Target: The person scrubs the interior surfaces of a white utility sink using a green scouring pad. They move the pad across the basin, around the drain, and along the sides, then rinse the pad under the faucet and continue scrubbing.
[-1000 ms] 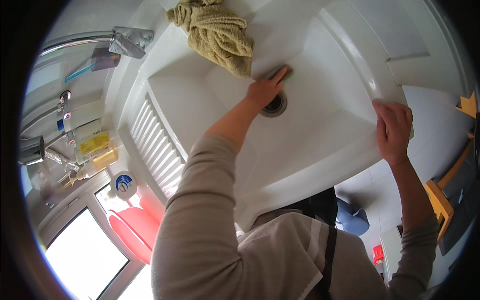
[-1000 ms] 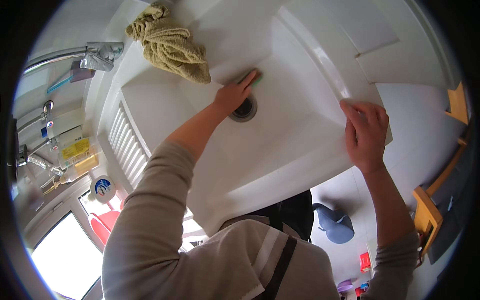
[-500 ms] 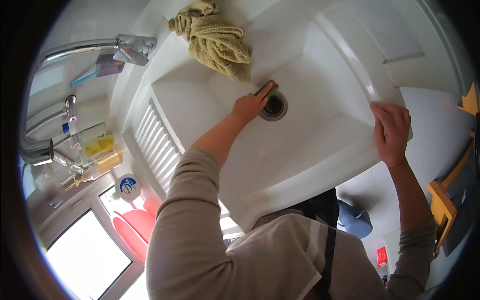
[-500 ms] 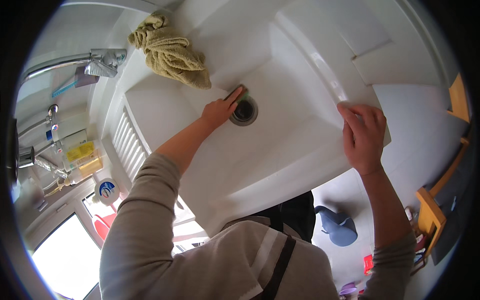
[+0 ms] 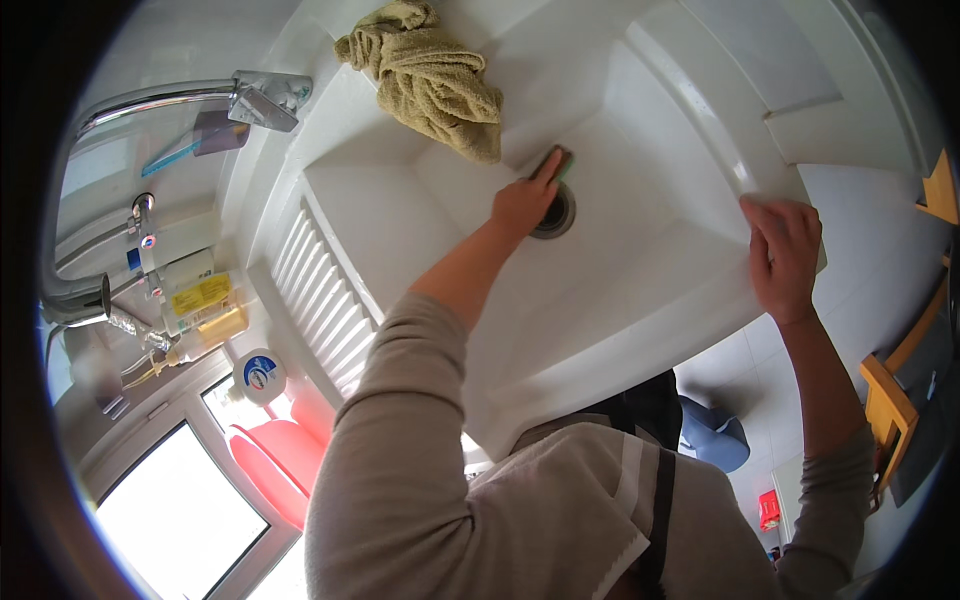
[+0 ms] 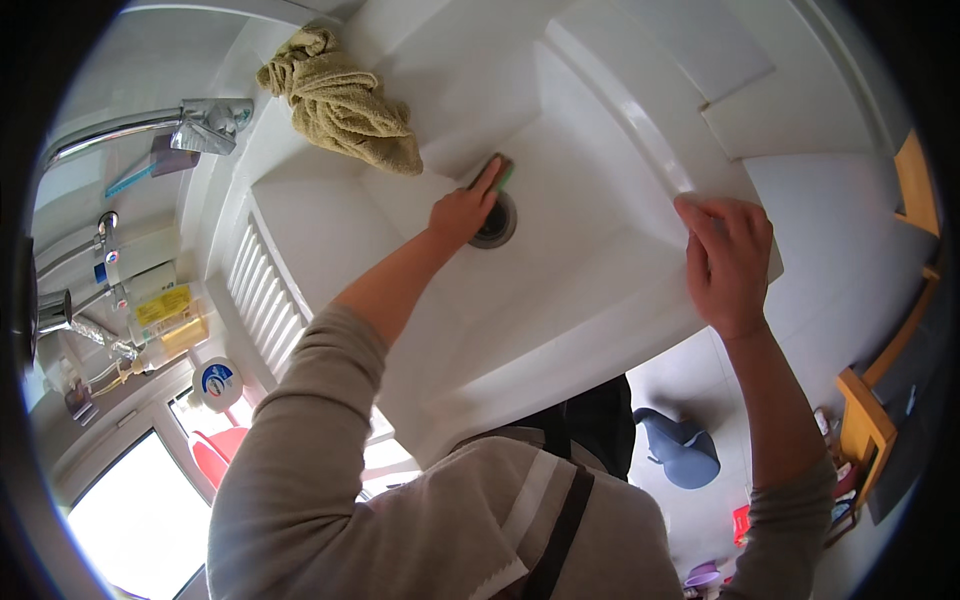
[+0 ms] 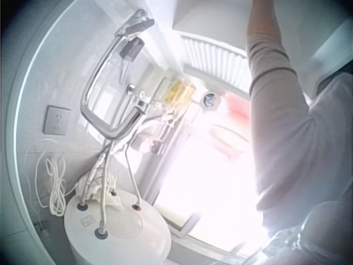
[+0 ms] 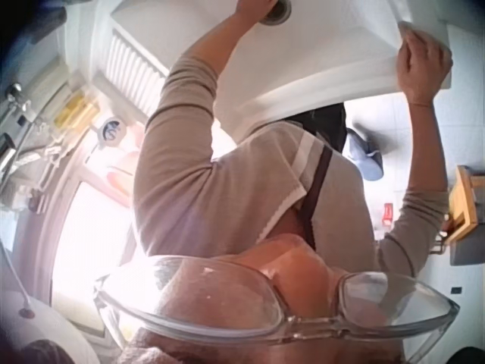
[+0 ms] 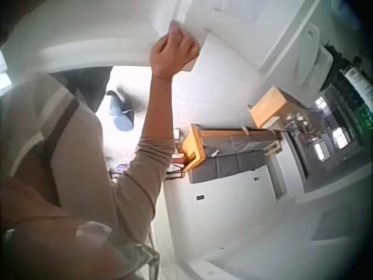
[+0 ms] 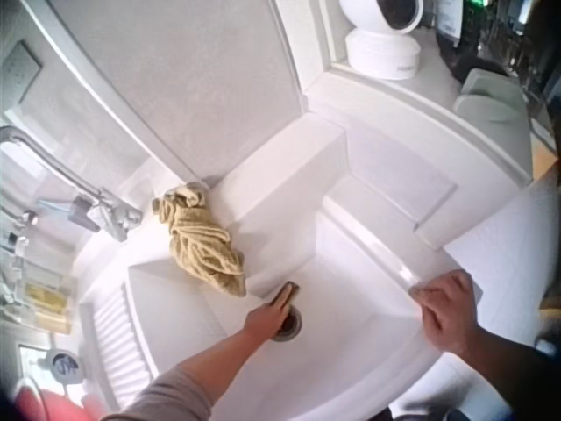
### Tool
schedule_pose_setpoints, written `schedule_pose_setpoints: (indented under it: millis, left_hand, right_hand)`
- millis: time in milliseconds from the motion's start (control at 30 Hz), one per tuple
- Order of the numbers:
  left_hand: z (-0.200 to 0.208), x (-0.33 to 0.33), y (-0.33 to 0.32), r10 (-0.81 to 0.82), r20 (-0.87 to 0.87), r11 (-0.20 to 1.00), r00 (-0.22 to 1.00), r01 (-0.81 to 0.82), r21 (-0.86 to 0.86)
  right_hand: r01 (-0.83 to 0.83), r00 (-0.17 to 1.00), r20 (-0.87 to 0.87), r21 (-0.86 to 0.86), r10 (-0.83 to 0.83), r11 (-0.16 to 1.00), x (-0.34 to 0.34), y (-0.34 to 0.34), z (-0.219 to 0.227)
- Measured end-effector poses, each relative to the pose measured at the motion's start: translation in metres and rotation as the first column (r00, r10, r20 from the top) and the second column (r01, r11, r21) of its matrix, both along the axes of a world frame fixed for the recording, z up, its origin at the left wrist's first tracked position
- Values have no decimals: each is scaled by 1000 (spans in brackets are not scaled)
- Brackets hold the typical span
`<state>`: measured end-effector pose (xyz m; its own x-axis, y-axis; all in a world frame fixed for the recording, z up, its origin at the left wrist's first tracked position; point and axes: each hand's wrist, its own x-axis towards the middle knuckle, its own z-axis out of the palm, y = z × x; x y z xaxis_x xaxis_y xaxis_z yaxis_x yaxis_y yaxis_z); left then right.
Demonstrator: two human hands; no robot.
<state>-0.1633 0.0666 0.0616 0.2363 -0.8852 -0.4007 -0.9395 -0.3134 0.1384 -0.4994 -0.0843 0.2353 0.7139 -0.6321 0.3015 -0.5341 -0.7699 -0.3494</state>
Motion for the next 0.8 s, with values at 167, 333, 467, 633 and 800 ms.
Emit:
schedule_pose_setpoints:
  millis: [167, 333, 467, 633, 800]
  left_hand:
    - [-14, -54, -27, 78, -108, 991, 991, -88, -96]
    - [-28, -25, -10, -3, 4, 968, 1000, 4, -251]
    - [-22, -61, -41, 168, -59, 955, 984, -177, -237]
    - [-27, -32, -3, 41, -39, 971, 998, -49, -234]
    - [-23, -61, -11, 165, -87, 968, 982, -179, -176]
  right_hand:
    - [2, 999, -47, -10, -3, 1000, -2, -1, 0]
    - [-1, 999, -47, 8, 1, 1000, -2, 2, 1]
    - [-8, 997, -71, 10, 9, 1000, 0, 1, 0]
    - [5, 998, -69, 36, -3, 999, -1, 2, 3]
    - [-5, 996, -87, 26, 7, 1000, 1, 1, 0]
